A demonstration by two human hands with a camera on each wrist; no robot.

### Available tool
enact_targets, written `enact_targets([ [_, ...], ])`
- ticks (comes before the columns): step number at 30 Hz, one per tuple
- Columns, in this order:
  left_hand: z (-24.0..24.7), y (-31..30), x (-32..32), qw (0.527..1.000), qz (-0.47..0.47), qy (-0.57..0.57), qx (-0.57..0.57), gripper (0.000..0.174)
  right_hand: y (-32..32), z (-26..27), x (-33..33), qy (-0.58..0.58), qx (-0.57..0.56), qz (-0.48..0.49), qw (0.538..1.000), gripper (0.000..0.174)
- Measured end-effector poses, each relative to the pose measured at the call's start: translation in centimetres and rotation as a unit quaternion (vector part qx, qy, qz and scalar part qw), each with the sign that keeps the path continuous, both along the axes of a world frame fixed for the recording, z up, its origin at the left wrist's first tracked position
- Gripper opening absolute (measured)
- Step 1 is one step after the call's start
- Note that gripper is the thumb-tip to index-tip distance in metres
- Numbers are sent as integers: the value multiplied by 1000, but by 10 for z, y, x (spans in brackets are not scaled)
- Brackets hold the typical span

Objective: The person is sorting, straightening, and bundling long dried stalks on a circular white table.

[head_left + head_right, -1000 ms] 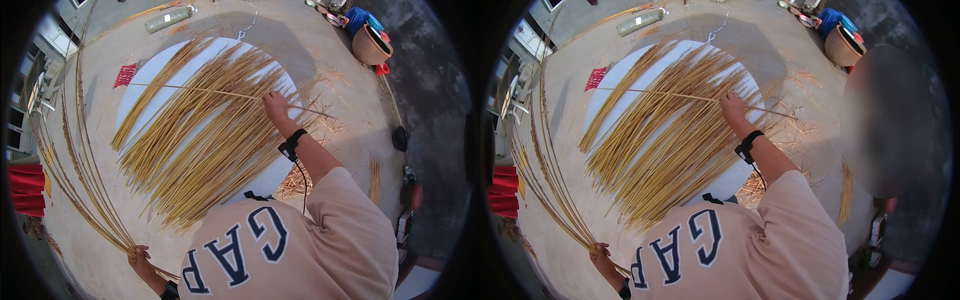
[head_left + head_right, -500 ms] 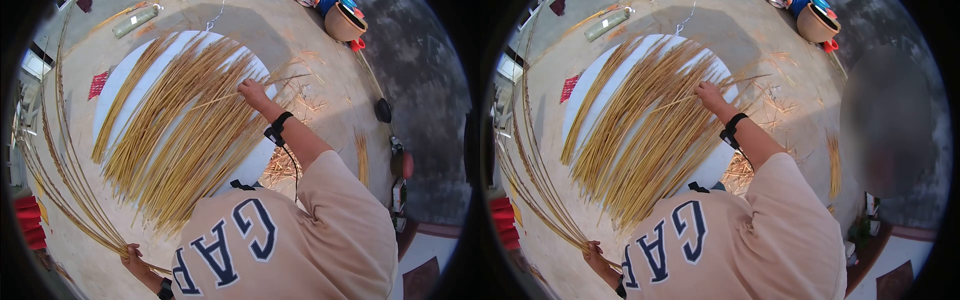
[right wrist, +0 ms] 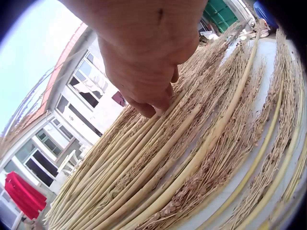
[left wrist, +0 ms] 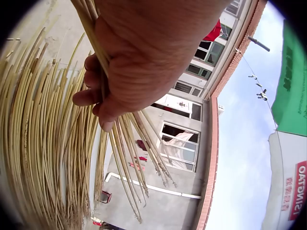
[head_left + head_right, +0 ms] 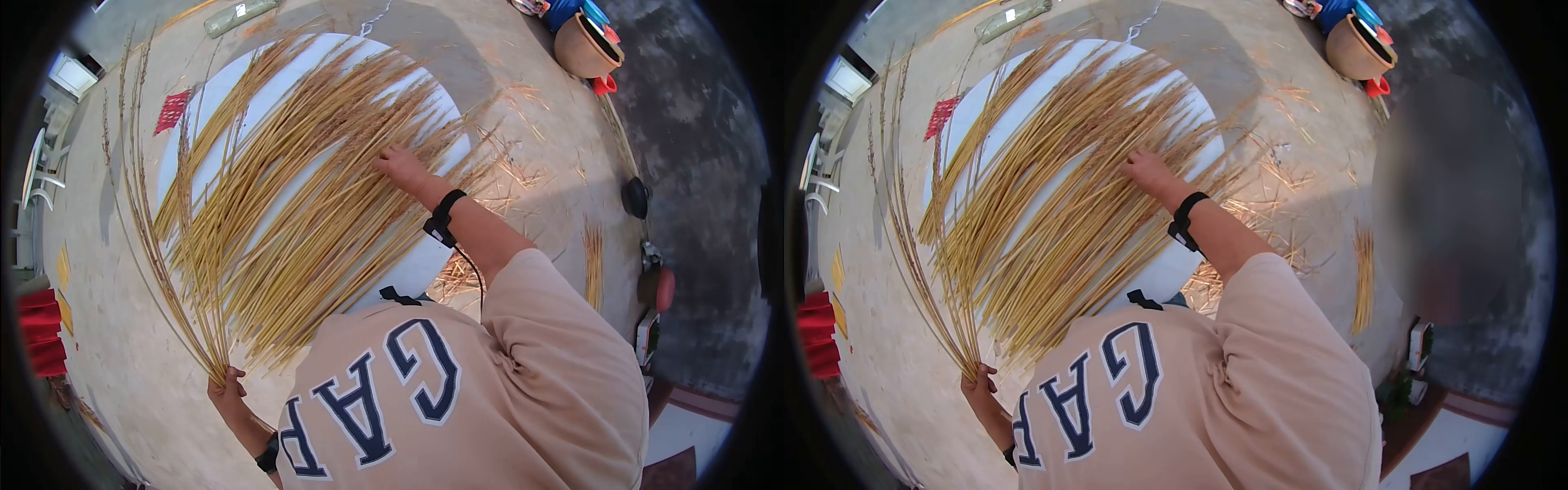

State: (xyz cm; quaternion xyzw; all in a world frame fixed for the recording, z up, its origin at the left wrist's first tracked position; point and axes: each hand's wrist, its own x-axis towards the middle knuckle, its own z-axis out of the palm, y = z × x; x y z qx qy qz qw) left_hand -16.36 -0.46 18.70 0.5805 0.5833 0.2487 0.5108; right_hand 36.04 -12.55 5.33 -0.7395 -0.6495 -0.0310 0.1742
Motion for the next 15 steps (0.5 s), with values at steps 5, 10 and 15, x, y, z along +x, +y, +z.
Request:
enact_targets([
  [5,-3,0,-1,995,34,90,9,8,26,40,-23,-20,-34,-151,988,21],
  [10,-9,5,8,963,-24,235,128,20,76,38,-79,35,-41,31,998,36],
  [15,-2,9,28,911,-70,347,210,25,85,10,-132,-4,-111,133,985,55],
])
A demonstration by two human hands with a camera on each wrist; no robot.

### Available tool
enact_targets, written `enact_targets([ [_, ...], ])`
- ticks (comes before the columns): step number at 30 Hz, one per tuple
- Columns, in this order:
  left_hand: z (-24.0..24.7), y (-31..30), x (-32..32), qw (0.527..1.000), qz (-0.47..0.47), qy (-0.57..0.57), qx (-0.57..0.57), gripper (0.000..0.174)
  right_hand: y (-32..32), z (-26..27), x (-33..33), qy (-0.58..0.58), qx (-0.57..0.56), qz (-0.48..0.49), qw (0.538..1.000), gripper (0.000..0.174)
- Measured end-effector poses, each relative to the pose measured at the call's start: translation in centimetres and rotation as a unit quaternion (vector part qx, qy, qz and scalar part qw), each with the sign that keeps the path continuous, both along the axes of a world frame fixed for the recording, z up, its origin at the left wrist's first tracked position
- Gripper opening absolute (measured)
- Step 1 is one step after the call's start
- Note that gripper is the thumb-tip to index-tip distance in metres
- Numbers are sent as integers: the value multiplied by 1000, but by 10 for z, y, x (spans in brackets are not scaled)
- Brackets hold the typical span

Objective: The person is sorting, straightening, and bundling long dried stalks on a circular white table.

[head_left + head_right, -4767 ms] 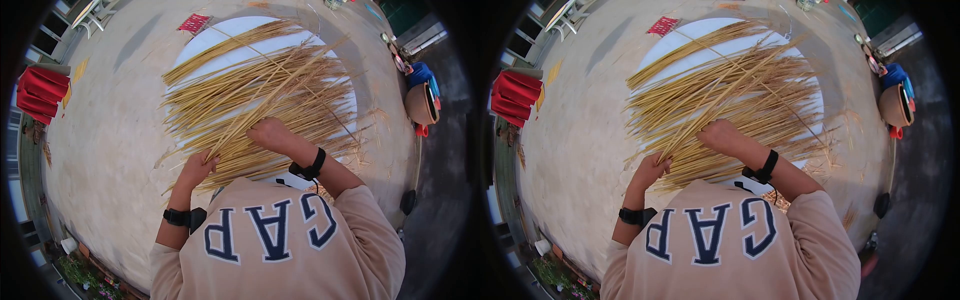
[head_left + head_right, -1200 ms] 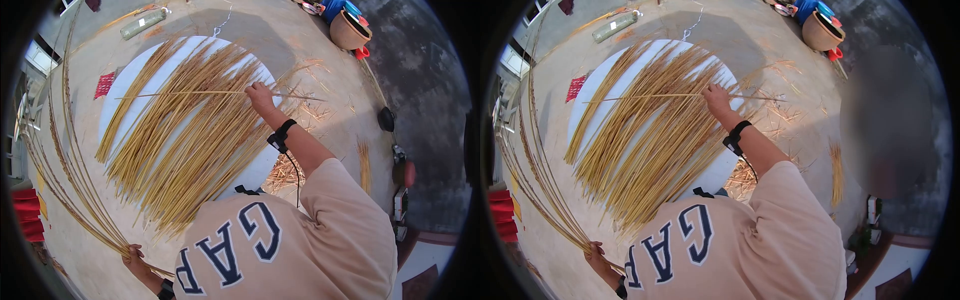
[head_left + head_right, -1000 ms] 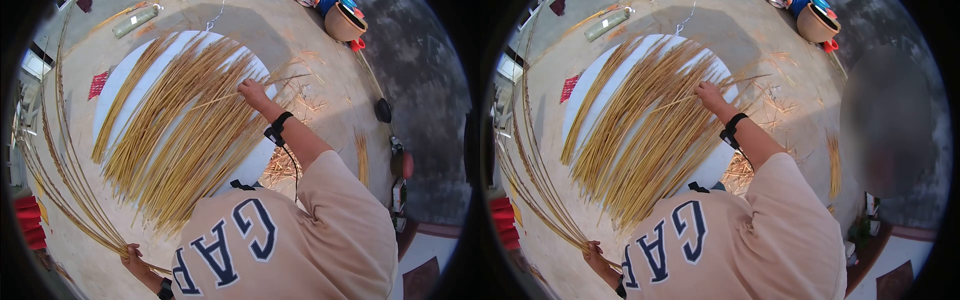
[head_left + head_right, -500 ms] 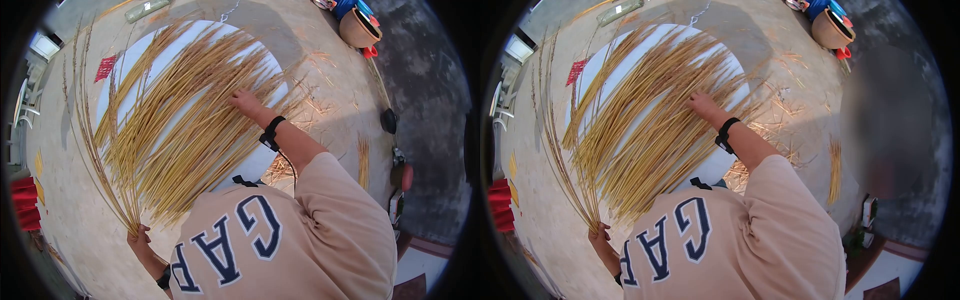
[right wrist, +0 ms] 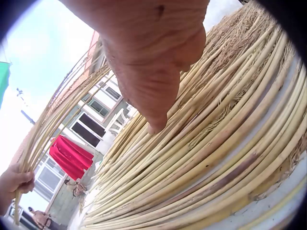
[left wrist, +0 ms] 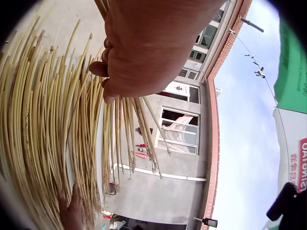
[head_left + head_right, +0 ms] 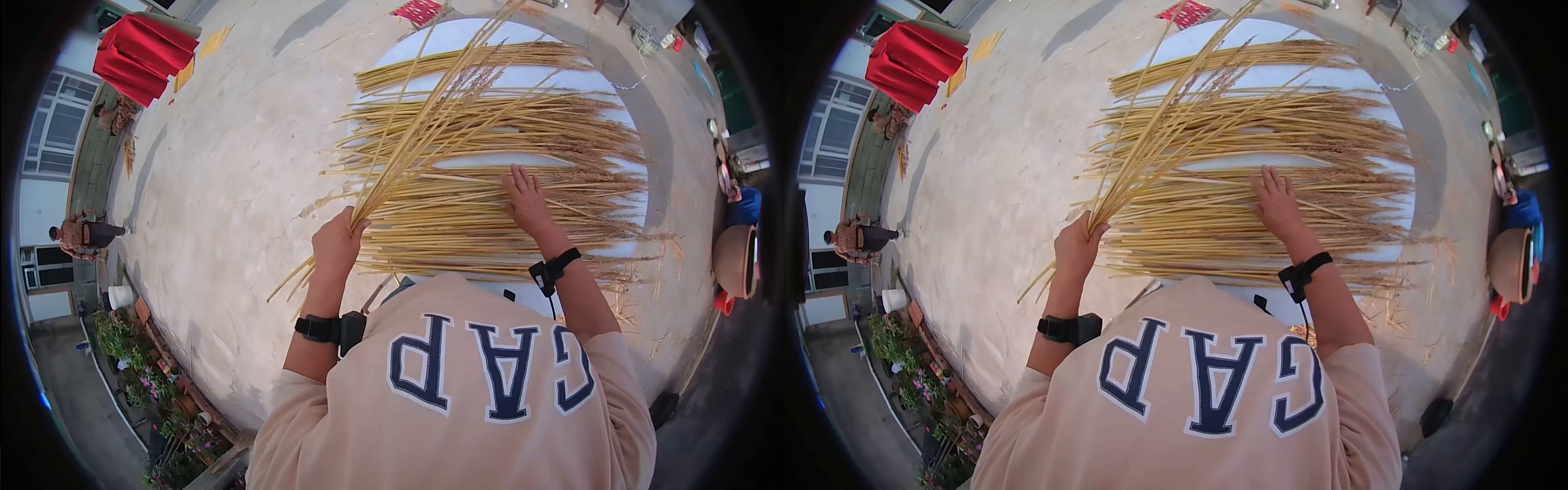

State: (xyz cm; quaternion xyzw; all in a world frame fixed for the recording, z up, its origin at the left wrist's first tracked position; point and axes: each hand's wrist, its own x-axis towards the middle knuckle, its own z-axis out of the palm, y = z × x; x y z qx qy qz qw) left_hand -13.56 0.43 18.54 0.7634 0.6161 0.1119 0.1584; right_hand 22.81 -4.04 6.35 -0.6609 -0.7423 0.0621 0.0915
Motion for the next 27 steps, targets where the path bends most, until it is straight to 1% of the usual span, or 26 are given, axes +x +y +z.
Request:
enact_targets([
  [1,-1,0,1,1000,-3,3,1,24,-3,-7,-6,1,-14,10,1000,51],
  [3,-4,-3,-4,1000,-1,4,1,23,-9,-19,-13,6,-19,28,999,48],
  [5,-10,-3,-4,999,-2,36,21,25,-9,-30,-16,7,-26,36,999,46],
  [7,-12,-3,-10,1000,12,15,-2,24,-17,-28,-5,64,29,71,995,42],
  [9,-17,-4,-20,995,41,-89,-32,21,-24,-8,-5,85,26,48,995,35],
  [10,-18,-6,-25,982,83,-149,-77,18,-27,-7,-1,72,23,32,997,35],
  [12,-16,-8,-35,952,101,-270,-100,16,-26,-11,6,64,44,69,995,26],
  [14,-23,-11,-46,926,127,-337,-108,14,-24,-10,9,36,50,63,996,24],
  [15,-25,-13,-51,926,130,-338,-106,14,-21,-9,6,15,57,60,996,22],
  [17,-25,-14,-58,897,177,-388,-115,11,-13,-2,1,15,38,53,998,24],
  [18,-23,-14,-59,897,180,-387,-110,11,-8,3,-3,14,19,44,999,26],
  [19,-21,-15,-58,885,200,-408,-102,10,-2,0,-8,17,23,49,998,26],
  [20,-18,-16,-57,871,219,-429,-93,10,4,-2,-14,38,56,48,997,27],
  [21,-15,-16,-56,873,222,-427,-86,10,11,-4,-20,59,90,47,993,29],
  [25,-6,-17,-55,860,226,-456,-47,12,22,-14,-44,56,103,66,991,31],
  [27,-3,-19,-60,855,233,-461,-35,12,20,-29,-45,31,74,143,987,26],
])
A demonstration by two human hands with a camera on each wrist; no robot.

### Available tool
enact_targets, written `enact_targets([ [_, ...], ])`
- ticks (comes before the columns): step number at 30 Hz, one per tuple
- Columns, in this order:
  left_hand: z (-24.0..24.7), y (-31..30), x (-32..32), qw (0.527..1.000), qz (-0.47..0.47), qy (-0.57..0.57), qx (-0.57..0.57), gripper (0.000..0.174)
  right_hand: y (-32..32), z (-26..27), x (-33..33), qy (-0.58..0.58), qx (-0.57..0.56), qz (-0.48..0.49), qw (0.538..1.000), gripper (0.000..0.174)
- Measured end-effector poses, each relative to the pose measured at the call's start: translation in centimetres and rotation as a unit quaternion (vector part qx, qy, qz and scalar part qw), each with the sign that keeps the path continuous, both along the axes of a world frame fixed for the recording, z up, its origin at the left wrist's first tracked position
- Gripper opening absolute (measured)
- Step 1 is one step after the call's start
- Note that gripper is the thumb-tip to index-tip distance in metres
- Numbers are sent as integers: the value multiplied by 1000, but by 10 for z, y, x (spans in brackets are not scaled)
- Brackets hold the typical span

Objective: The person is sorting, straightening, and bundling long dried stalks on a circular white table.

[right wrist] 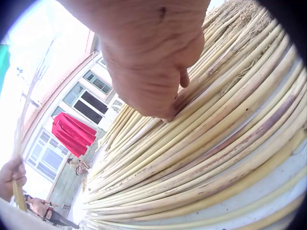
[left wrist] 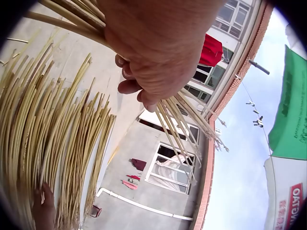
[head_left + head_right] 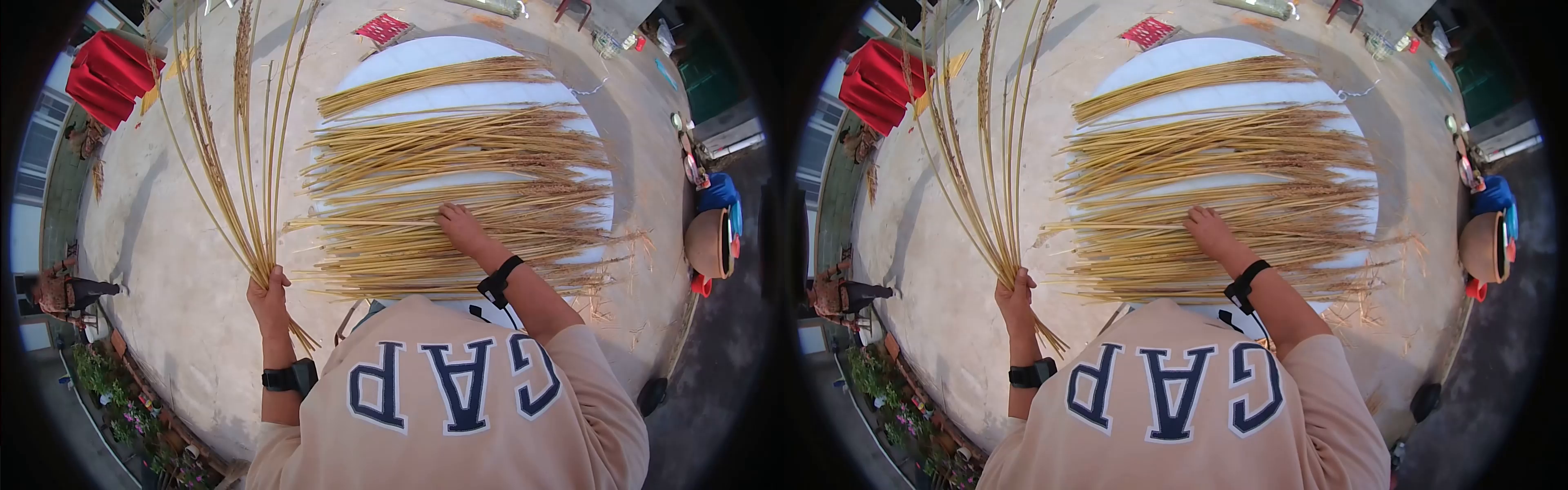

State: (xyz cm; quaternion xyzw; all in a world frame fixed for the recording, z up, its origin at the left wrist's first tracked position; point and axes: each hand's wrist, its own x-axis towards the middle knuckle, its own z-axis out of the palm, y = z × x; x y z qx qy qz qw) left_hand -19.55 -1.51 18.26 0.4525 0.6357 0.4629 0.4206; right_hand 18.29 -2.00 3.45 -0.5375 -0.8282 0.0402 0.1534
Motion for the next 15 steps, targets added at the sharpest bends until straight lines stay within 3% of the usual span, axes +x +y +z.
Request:
enact_targets([
  [1,2,-2,-4,1000,6,2,8,12,0,-3,2,1,2,4,1000,26],
  [3,2,-7,-11,1000,16,2,15,11,2,5,2,-4,-111,-17,994,21],
  [9,-1,-22,-27,998,64,7,15,10,39,25,-1,30,-97,-91,991,16],
  [12,-2,-29,-31,997,79,9,7,10,67,16,-10,20,-24,-40,999,14],
  [15,-5,-37,-39,995,102,12,-7,10,82,12,-36,20,-83,-32,996,14],
])
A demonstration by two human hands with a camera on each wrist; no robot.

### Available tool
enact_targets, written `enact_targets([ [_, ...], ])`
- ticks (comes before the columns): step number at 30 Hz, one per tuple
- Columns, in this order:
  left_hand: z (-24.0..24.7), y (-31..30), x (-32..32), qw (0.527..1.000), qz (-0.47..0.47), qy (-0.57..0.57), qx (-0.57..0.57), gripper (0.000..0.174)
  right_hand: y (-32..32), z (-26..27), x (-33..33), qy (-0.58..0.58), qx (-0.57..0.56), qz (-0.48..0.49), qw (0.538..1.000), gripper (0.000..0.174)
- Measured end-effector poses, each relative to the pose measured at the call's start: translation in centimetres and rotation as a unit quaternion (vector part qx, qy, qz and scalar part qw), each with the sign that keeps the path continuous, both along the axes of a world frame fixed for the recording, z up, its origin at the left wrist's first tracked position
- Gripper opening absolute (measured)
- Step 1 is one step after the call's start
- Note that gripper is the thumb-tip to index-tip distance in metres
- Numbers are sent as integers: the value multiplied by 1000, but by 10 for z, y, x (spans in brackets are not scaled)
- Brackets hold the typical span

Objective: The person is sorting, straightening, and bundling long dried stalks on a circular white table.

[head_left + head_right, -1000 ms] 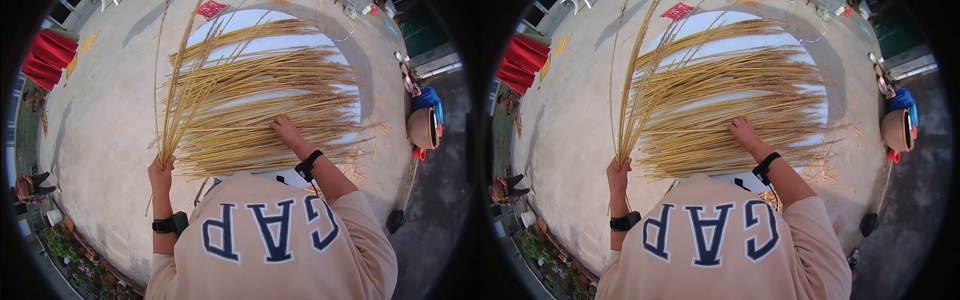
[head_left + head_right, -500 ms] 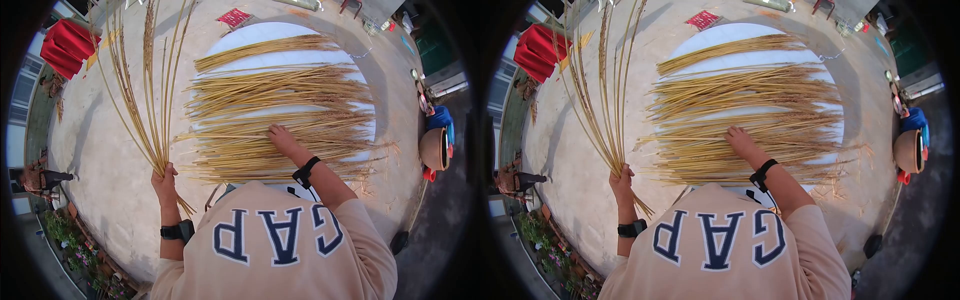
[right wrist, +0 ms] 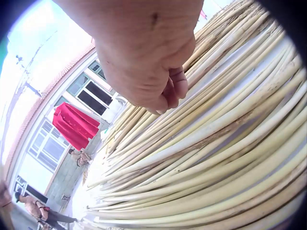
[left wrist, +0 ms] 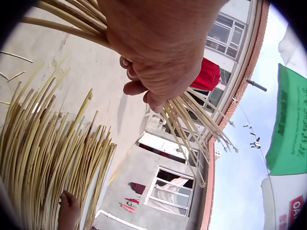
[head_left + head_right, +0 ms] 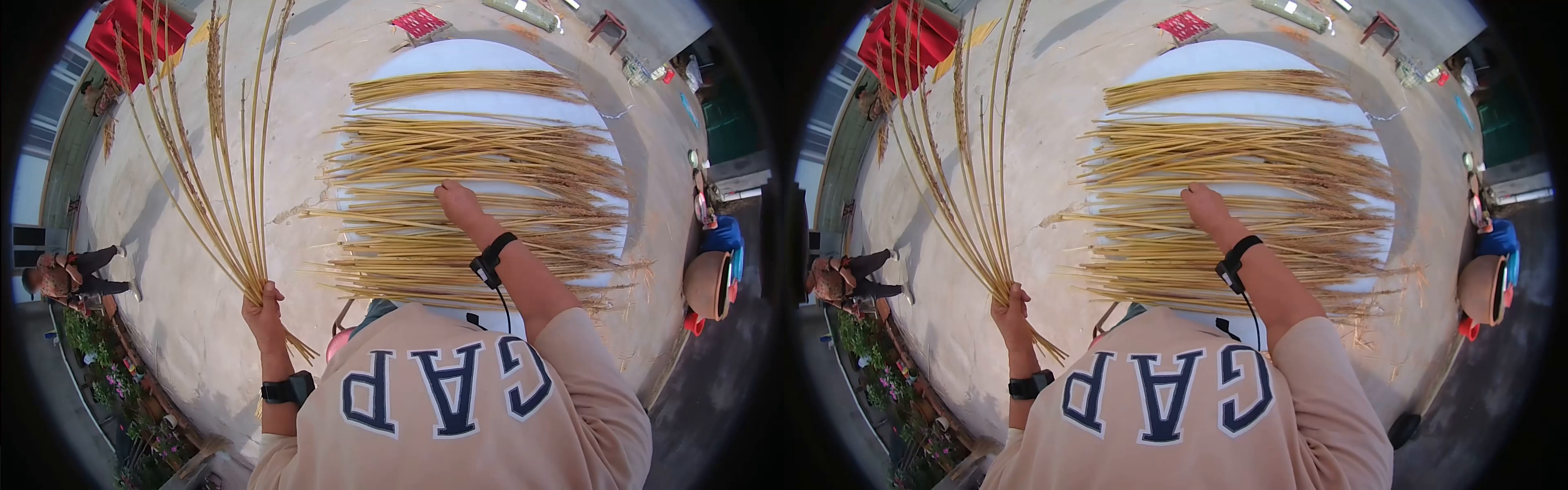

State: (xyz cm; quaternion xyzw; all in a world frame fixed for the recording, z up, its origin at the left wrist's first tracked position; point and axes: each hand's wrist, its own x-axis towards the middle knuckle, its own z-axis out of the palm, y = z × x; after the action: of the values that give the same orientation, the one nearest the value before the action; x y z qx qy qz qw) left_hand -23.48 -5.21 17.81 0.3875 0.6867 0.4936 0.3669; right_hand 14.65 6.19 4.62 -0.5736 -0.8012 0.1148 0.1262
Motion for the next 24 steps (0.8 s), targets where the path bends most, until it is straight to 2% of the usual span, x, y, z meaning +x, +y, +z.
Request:
enact_targets([
  [4,-2,-12,-9,1000,20,5,-9,11,7,-12,-28,8,21,29,999,14],
  [10,-13,-23,-16,999,19,-17,-22,10,11,-19,-35,-82,15,42,996,13],
  [12,-16,-23,-19,1000,8,-13,-25,10,11,-23,-35,-126,8,19,992,16],
  [16,-18,-19,-18,1000,7,-13,-23,10,8,-30,-31,-134,28,22,990,18],
  [18,-13,-14,-14,999,-21,-14,-26,11,5,-23,-29,-92,55,-1,994,15],
  [22,-13,0,-5,996,-82,-27,-28,13,-5,-1,-25,-25,37,4,999,12],
  [24,-15,10,4,993,-112,-4,-42,15,-15,24,-30,52,77,61,994,16],
])
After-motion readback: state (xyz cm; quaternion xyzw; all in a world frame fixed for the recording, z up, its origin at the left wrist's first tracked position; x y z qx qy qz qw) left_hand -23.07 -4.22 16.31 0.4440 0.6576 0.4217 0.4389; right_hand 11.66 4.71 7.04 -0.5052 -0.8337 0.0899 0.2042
